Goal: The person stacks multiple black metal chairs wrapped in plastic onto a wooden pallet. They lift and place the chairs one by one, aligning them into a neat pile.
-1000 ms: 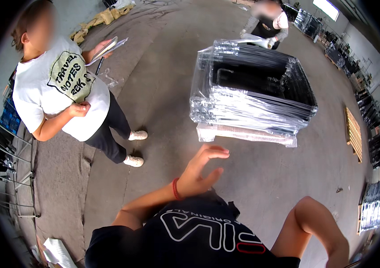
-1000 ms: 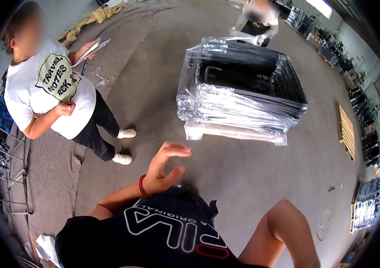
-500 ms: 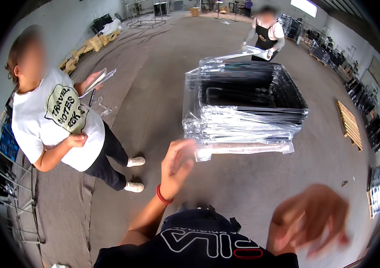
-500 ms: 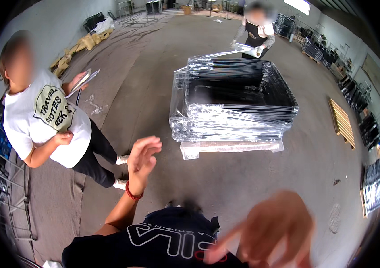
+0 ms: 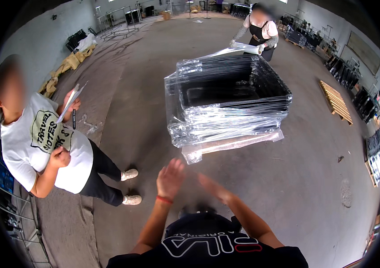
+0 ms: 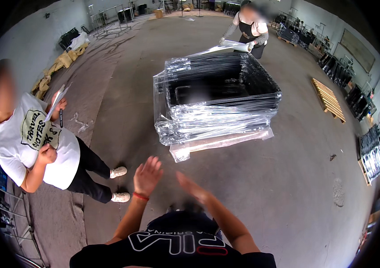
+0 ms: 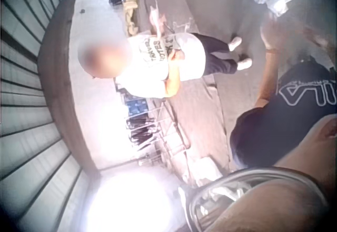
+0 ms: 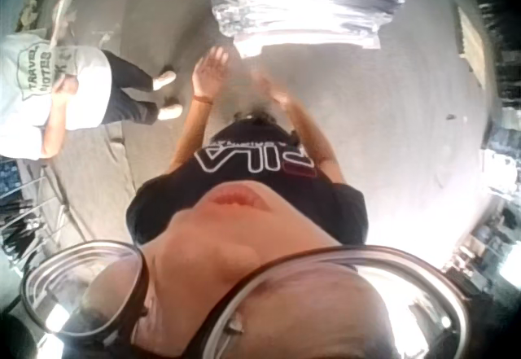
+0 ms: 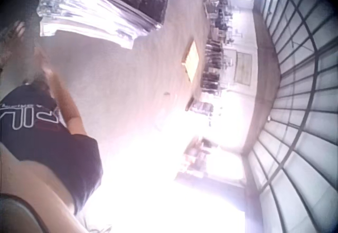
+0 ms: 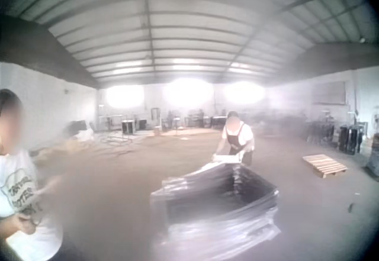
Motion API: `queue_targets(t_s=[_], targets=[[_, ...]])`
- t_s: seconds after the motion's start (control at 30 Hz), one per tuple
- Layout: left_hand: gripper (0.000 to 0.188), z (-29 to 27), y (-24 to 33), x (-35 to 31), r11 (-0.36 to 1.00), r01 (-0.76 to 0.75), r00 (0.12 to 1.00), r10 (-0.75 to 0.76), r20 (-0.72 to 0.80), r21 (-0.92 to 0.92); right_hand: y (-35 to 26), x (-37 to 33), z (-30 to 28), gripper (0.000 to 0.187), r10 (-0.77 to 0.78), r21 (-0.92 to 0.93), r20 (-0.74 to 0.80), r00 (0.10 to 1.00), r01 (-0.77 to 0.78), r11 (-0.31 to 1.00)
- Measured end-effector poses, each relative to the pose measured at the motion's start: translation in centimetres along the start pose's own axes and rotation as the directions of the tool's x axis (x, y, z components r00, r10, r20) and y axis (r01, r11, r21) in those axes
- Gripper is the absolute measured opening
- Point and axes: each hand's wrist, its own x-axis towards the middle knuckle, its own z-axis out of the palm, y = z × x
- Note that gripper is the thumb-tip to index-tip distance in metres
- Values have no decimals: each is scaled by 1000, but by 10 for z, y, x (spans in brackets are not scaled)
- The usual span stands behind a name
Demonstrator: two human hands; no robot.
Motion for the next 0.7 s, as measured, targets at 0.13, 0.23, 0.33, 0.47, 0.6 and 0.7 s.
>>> queue_targets(t_s=[0.13,0.23,0.33,0.47,0.6,0.7], targets=[[36,-35,24,-36,996,-58,993,50,-107,-73,-35,-81,1,75,331,171,-136,934,-307,936],[29,-82,22,-51,988,-78,981,52,-189,-134,-51,-81,-9,81,-20,228,-66,998,35,973],[24,-121,2,-56,968,-30,959,-42,-279,-249,-160,-60,35,71,-168,99,-52,984,173,980],[22,-72,-54,-40,986,101,931,-46,-363,132,-208,-72,72,50,-200,-48,181,963,211,976],[29,-35,-70,-34,889,344,937,-300,-180,303,-161,-67,72,37,-47,-69,99,994,54,996],[33,-16,-70,-32,694,611,790,-562,245,-379,-123,-69,73,33,-15,-56,-22,1000,14,998]])
